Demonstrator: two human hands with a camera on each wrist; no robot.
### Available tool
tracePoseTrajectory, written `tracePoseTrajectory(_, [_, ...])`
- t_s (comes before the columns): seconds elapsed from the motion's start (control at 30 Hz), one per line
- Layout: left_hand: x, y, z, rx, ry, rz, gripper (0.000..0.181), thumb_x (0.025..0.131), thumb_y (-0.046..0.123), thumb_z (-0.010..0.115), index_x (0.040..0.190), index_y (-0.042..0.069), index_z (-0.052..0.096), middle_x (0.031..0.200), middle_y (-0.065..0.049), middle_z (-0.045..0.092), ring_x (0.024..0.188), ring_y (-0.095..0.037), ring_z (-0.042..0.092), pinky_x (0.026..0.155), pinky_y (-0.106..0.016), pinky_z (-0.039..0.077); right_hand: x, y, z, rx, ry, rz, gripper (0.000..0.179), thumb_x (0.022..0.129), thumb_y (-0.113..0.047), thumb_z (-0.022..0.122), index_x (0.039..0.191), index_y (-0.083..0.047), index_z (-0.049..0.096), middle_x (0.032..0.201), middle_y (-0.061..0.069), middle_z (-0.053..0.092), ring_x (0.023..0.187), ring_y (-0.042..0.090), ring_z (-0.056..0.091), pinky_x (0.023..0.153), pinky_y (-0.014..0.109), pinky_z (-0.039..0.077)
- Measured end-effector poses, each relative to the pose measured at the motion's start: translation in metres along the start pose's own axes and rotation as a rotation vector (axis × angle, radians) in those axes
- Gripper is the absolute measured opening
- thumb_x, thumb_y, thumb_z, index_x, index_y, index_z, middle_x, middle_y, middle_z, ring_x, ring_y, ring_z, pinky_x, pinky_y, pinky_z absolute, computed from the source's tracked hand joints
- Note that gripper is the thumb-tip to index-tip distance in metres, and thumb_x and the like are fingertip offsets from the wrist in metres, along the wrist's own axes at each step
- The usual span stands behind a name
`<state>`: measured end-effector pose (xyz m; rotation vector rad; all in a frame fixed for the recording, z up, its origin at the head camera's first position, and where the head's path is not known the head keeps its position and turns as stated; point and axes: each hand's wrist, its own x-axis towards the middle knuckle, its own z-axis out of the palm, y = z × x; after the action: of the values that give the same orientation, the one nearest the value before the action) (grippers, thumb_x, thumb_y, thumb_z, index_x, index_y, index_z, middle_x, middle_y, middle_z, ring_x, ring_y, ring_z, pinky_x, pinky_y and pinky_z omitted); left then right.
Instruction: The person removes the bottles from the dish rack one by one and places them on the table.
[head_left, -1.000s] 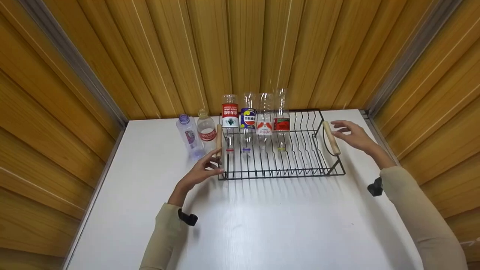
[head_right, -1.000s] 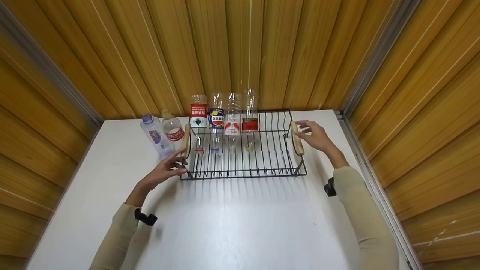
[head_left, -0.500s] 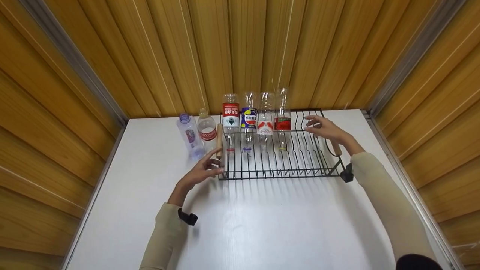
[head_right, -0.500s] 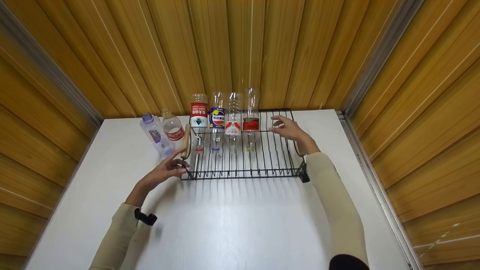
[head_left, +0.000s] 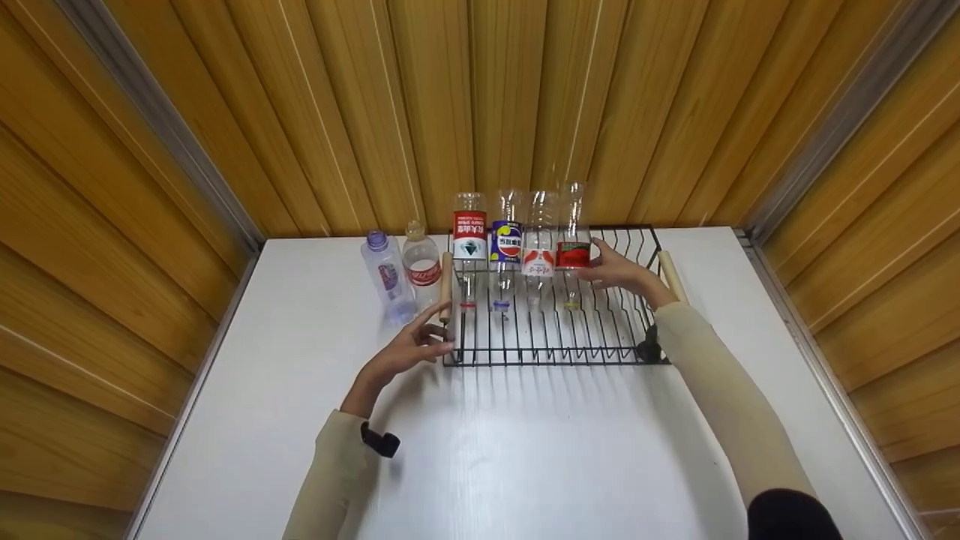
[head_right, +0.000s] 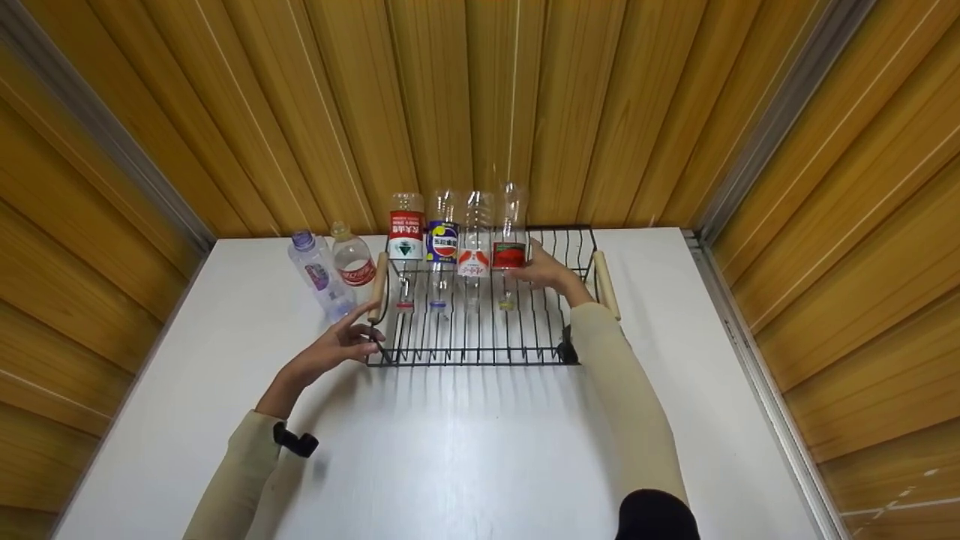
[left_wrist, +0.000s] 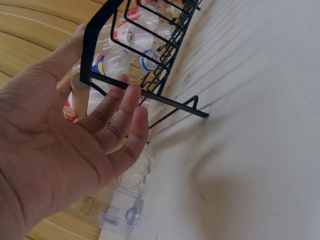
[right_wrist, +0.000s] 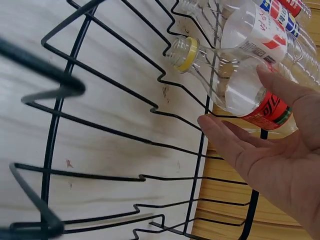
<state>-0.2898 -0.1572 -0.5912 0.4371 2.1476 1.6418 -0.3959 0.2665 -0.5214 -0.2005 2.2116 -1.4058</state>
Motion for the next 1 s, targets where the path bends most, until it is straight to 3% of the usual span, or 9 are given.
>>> tracePoseTrajectory(0.23, [-0.003, 0.002, 0.000, -0.005, -0.004, 0.008, 0.083, 0.095, 0.025, 0.074, 0.162, 0.032, 0.027, 0.133, -0.022, 0.060, 0.117, -0.027, 0.062, 0.093, -0.050, 0.056, 0.005, 0.002, 0.006, 0.121, -0.032, 0.010, 0.093, 0.102, -0.006, 0.058, 0.161, -0.007, -0.014, 0.154, 0.039, 0.024, 0.141, 0.052, 0.039, 0.118, 0.058, 0.037])
tracePoseTrajectory(0.47, [-0.001, 0.001, 0.002, -0.007, 0.012, 0.005, 0.082, 0.095, 0.019, 0.073, 0.162, 0.030, 0.027, 0.132, -0.021, 0.061, 0.113, -0.025, 0.064, 0.091, -0.052, 0.056, 0.005, 0.004, 0.008, 0.150, -0.033, -0.009, 0.100, 0.100, -0.010, 0.063, 0.161, -0.010, -0.016, 0.156, 0.038, 0.026, 0.139, 0.051, 0.042, 0.117, 0.056, 0.038])
tracePoseTrajectory(0.7, [0.003, 0.003, 0.004, -0.026, -0.001, 0.003, 0.083, 0.094, 0.024, 0.075, 0.162, 0.031, 0.027, 0.133, -0.020, 0.060, 0.112, -0.024, 0.063, 0.089, -0.047, 0.057, -0.005, 0.009, 0.001, 0.162, 0.019, 0.010, 0.094, 0.100, -0.007, 0.062, 0.161, -0.009, -0.010, 0.154, 0.037, 0.025, 0.136, 0.049, 0.046, 0.116, 0.056, 0.041])
tracePoseTrajectory(0.87, [0.001, 0.003, 0.003, -0.029, 0.004, -0.004, 0.084, 0.094, 0.022, 0.075, 0.163, 0.030, 0.027, 0.131, -0.020, 0.061, 0.108, -0.021, 0.063, 0.086, -0.042, 0.057, -0.010, 0.009, -0.003, 0.143, 0.026, 0.001, 0.094, 0.101, -0.011, 0.063, 0.161, -0.008, -0.009, 0.144, 0.029, 0.034, 0.118, 0.031, 0.060, 0.113, 0.050, 0.046])
tracePoseTrajectory(1.0, [-0.001, 0.002, 0.002, -0.026, -0.001, 0.004, 0.083, 0.095, 0.021, 0.073, 0.163, 0.027, 0.026, 0.132, -0.023, 0.061, 0.107, -0.020, 0.064, 0.088, -0.045, 0.056, -0.016, 0.009, -0.007, 0.160, 0.028, -0.008, 0.091, 0.101, -0.008, 0.061, 0.161, -0.008, -0.008, 0.140, 0.025, 0.037, 0.106, 0.017, 0.062, 0.109, 0.045, 0.050])
